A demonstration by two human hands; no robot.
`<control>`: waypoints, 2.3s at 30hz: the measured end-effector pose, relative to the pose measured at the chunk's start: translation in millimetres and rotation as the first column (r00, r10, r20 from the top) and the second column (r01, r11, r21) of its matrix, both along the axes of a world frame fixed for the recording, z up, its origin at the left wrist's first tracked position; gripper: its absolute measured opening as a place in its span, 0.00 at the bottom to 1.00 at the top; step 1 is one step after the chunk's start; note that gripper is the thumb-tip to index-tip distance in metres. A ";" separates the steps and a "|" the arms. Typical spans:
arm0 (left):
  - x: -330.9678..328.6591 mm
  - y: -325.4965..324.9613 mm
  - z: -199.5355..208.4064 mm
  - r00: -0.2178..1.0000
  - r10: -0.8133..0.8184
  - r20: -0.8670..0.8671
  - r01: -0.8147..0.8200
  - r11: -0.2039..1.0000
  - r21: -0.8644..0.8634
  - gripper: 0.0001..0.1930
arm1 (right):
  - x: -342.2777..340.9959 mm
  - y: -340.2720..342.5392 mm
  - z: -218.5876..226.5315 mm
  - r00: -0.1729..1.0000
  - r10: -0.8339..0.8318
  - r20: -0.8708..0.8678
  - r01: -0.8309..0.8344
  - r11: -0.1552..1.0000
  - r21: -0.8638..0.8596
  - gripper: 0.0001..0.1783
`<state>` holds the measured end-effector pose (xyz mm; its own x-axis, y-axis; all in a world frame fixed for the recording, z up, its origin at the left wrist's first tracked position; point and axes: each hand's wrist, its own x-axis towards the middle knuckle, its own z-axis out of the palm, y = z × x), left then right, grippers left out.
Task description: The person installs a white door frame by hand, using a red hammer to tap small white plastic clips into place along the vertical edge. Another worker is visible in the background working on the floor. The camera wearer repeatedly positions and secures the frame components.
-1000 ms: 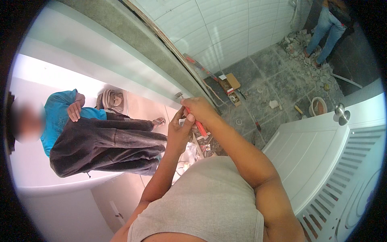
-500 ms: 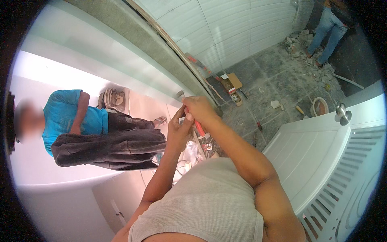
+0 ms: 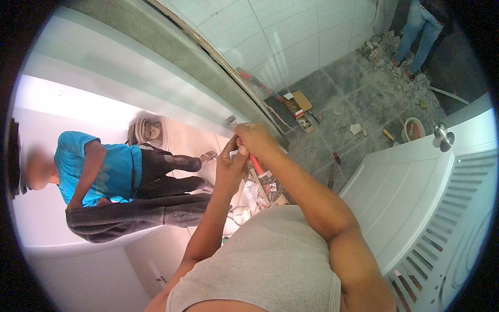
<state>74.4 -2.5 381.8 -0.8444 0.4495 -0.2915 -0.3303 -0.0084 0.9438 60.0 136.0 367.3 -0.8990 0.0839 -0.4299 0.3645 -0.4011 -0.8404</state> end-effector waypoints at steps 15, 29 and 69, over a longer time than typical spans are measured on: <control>-1.6 -1.4 3.0 0.995 -0.034 -0.092 0.019 0.987 -0.160 0.42 | -0.1 -1.3 -6.3 0.999 -0.015 0.038 0.022 0.980 -0.197 0.20; -1.9 -5.1 9.5 0.995 -0.072 -0.062 0.057 0.974 -0.218 0.42 | 5.1 -4.9 -1.7 0.998 -0.046 0.035 0.052 0.978 -0.203 0.18; 1.4 -2.2 8.1 0.994 -0.064 -0.091 0.057 0.995 -0.083 0.44 | 14.5 -2.5 -0.3 0.998 -0.034 0.044 0.046 0.945 -0.324 0.20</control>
